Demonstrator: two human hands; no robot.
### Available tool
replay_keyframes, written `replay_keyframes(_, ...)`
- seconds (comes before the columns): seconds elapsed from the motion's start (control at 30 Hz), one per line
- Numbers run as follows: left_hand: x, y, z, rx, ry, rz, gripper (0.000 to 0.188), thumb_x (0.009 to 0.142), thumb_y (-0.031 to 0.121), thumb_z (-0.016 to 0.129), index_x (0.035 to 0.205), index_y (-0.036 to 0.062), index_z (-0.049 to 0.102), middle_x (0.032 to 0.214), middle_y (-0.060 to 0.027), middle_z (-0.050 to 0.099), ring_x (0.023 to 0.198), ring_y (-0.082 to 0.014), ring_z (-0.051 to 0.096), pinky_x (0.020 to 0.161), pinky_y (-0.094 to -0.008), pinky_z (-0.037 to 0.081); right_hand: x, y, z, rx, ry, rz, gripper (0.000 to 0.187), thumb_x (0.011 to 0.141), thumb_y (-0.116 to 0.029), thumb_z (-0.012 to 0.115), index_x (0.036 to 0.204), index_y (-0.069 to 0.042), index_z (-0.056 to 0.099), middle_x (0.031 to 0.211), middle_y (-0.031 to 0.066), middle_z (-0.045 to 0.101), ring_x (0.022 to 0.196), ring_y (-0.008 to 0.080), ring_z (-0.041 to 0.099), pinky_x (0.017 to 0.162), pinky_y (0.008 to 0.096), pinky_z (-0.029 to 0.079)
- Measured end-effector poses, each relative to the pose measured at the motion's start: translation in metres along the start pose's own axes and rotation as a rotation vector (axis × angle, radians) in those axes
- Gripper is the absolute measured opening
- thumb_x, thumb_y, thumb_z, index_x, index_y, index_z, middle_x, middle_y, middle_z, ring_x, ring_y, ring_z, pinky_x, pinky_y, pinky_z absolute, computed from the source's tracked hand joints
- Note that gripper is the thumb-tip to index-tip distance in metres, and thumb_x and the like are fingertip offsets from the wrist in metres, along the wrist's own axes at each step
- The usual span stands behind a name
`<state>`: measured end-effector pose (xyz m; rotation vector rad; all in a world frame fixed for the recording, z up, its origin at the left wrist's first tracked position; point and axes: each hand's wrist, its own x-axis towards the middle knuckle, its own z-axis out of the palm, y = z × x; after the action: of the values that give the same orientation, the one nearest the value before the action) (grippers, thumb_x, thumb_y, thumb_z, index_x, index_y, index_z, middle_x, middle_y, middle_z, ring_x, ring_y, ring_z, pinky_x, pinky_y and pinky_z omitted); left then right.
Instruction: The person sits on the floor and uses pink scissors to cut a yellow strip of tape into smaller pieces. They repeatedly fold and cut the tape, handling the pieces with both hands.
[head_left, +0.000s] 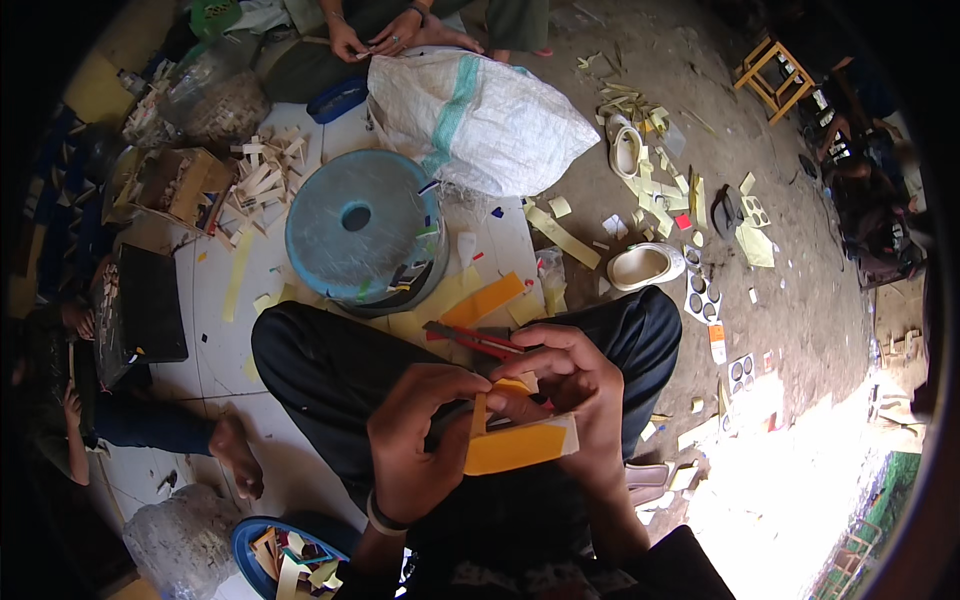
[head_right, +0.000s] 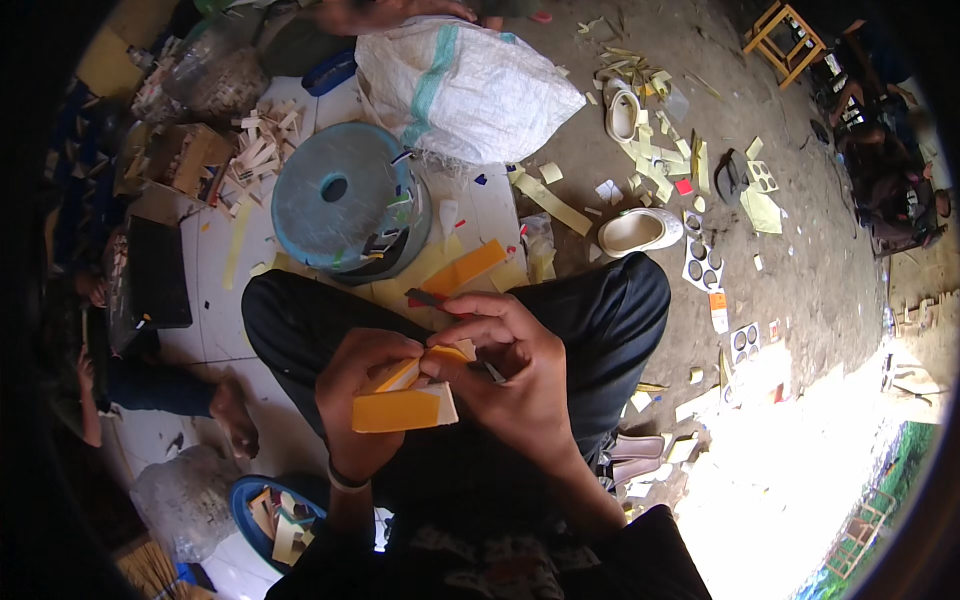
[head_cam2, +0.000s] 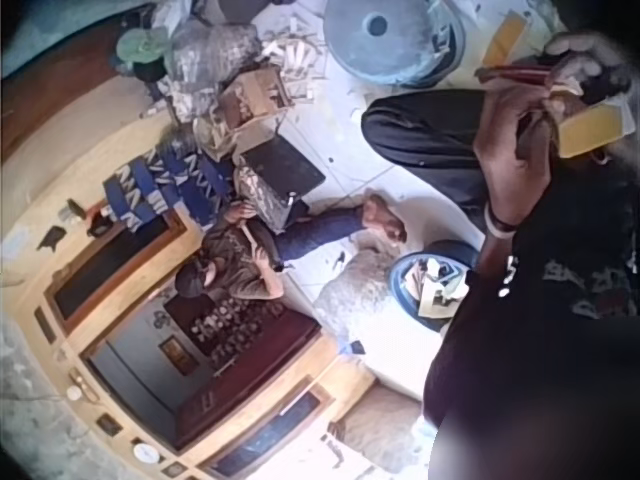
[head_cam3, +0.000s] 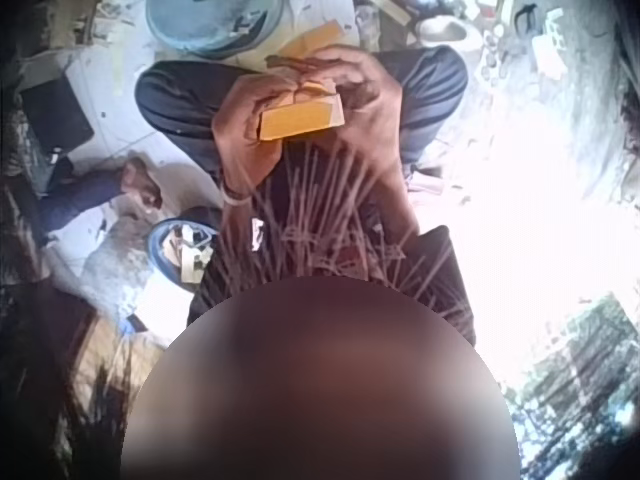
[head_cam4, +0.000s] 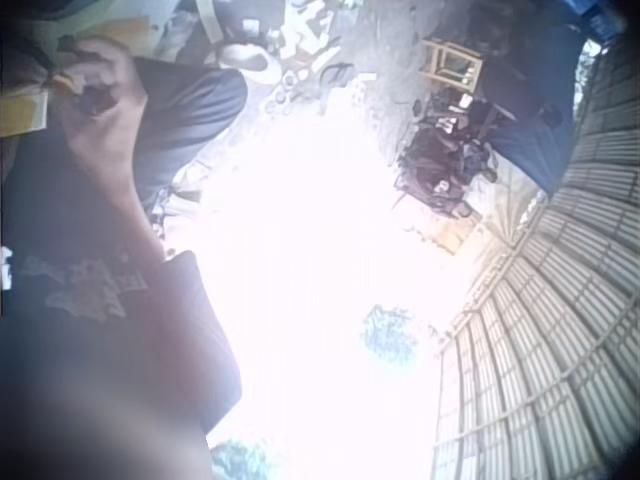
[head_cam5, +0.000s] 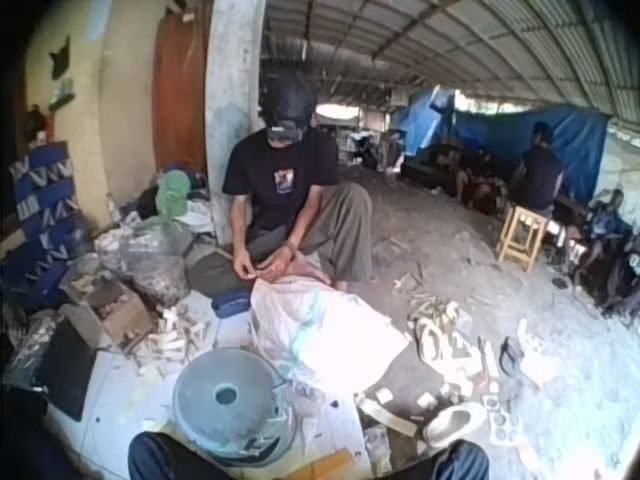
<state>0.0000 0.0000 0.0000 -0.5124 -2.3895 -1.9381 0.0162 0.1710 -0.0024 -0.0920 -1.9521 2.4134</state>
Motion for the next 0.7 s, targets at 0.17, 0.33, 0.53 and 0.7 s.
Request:
replay_keyframes(0.17,-0.001,-0.006,0.006,-0.023,0.017,0.016,0.038,0.072,-0.015,0.064,0.107,0.0008,0.069,0.102,-0.0132,0.068,0.092,-0.0262,0.071,0.081,-0.0334,0.056,0.0,0.0,-0.001,0.093,0.061,0.092,0.046,0.081,0.013,0.077,0.123,0.006,0.058,0.1,0.014,0.073,0.096,0.0172,0.072,0.087,0.0285,0.057)
replay_keyframes(0.33,0.0,-0.007,0.008,0.05,-0.018,0.017,0.035,0.075,-0.014,0.063,0.107,0.0003,0.069,0.101,-0.0136,0.067,0.092,-0.0261,0.071,0.081,-0.033,0.056,0.006,0.01,-0.011,0.111,-0.012,0.037,0.042,0.083,0.011,0.076,0.121,0.006,0.06,0.099,0.0118,0.073,0.093,0.0141,0.071,0.084,0.0262,0.057)
replay_keyframes(0.53,0.003,-0.018,0.014,-0.037,-0.079,-0.028,0.031,0.081,-0.016,0.059,0.109,-0.0038,0.065,0.109,-0.0146,0.063,0.1,-0.023,0.068,0.09,-0.0315,0.054,0.008,0.019,-0.022,0.06,-0.031,0.113,0.036,0.086,0.005,0.075,0.12,0.005,0.062,0.1,0.0092,0.073,0.095,0.0122,0.07,0.085,0.0243,0.056)
replay_keyframes(0.7,0.003,-0.021,0.019,-0.004,-0.092,0.013,0.031,0.083,-0.016,0.058,0.111,-0.0045,0.064,0.111,-0.0159,0.062,0.103,-0.0225,0.067,0.094,-0.0317,0.054,0.009,0.029,-0.027,0.107,-0.043,0.138,0.037,0.086,0.006,0.073,0.122,0.004,0.062,0.099,0.0077,0.072,0.093,0.0108,0.069,0.083,0.0231,0.057)
